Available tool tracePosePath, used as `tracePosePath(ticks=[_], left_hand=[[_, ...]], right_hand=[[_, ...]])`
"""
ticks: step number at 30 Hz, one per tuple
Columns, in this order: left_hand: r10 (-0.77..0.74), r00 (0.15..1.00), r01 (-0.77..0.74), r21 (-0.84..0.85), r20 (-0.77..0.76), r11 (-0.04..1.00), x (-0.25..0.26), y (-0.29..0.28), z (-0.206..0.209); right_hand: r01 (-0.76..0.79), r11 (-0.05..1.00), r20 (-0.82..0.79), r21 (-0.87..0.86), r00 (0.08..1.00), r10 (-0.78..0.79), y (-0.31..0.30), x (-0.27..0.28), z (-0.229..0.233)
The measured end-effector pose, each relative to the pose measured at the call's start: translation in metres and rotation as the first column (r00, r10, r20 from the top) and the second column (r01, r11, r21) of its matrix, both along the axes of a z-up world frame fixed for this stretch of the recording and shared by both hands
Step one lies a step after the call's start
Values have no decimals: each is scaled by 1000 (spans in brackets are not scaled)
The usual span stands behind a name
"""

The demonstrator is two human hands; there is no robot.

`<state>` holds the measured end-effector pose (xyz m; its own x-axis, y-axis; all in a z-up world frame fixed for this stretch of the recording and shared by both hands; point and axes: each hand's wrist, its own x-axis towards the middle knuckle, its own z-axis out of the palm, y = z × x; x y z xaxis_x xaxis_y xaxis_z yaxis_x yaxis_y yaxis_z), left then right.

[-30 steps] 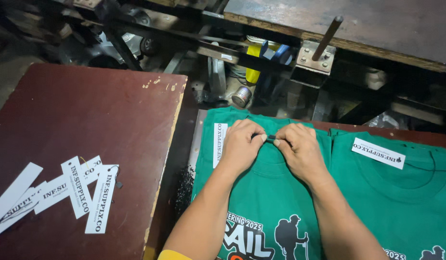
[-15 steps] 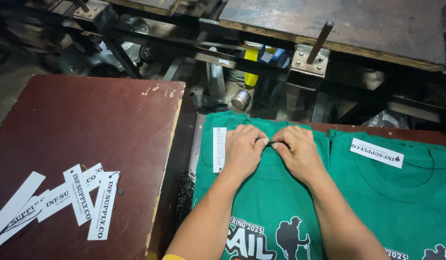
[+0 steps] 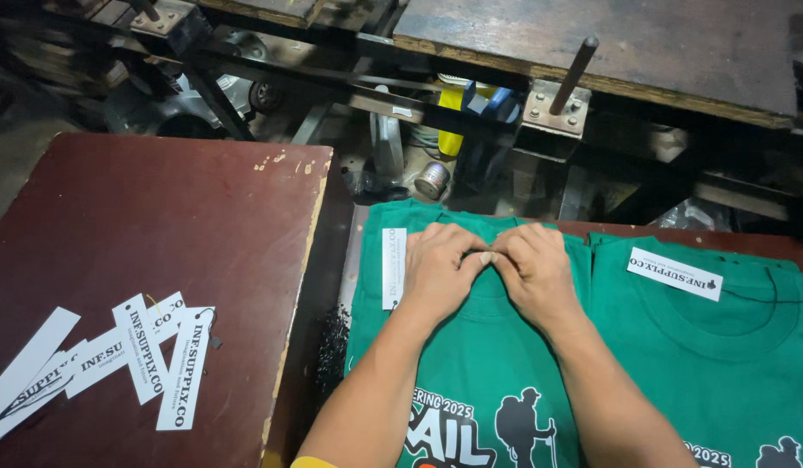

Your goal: The person attaches white rectangular tags to the collar area of green t-shirts using a black string. They pick up tags from a pile on the table, thread the string through the tag and the shirt, and then tie it off. The person repeats this process for multiple shirts.

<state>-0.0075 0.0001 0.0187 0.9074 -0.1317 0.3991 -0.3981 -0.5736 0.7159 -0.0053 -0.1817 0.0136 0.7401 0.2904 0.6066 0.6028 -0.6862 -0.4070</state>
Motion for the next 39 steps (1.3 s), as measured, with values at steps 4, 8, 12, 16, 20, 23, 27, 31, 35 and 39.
tracePosePath(ticks=[4, 8, 12, 16, 20, 23, 27, 31, 35, 39], left_hand=[[42, 999, -42, 5, 16, 999, 6, -1, -14], [62, 998, -62, 1, 5, 998, 9, 0, -17], [75, 997, -75, -38, -5, 996, 3, 3, -8], [65, 998, -66, -53, -22, 996, 6, 7, -6], [-10, 983, 2, -46, -183, 999, 22, 7, -18], [-5, 995, 10, 49, -99, 999, 30, 0, -17], [61, 986, -90, 195, 154, 977, -23, -8, 14], [90, 980, -126, 202, 177, 971, -115, -14, 13], [-338, 931, 365, 428, -141, 827, -203, -7, 34], [-536, 842, 470, 579, -66, 666, -235, 6, -11]], right_hand=[[-35, 997, 10, 63, 999, 35, 0, 2, -4], [21, 950, -194, 312, 980, 42, -7, 8, -13], [163, 894, -308, 416, 951, -30, -18, 16, -30], [219, 875, -404, 431, 914, -30, -37, 18, -21], [349, 862, -432, 368, 885, -174, -71, 12, -20], [417, 839, -427, 350, 868, -253, -89, 6, -24], [501, 790, -387, 353, 847, -365, -113, -7, -37], [544, 763, -362, 347, 829, -427, -150, -12, -57], [667, 708, -358, 230, 735, -576, -180, -19, -65], [714, 680, -460, 167, 667, -586, -173, -36, -48]])
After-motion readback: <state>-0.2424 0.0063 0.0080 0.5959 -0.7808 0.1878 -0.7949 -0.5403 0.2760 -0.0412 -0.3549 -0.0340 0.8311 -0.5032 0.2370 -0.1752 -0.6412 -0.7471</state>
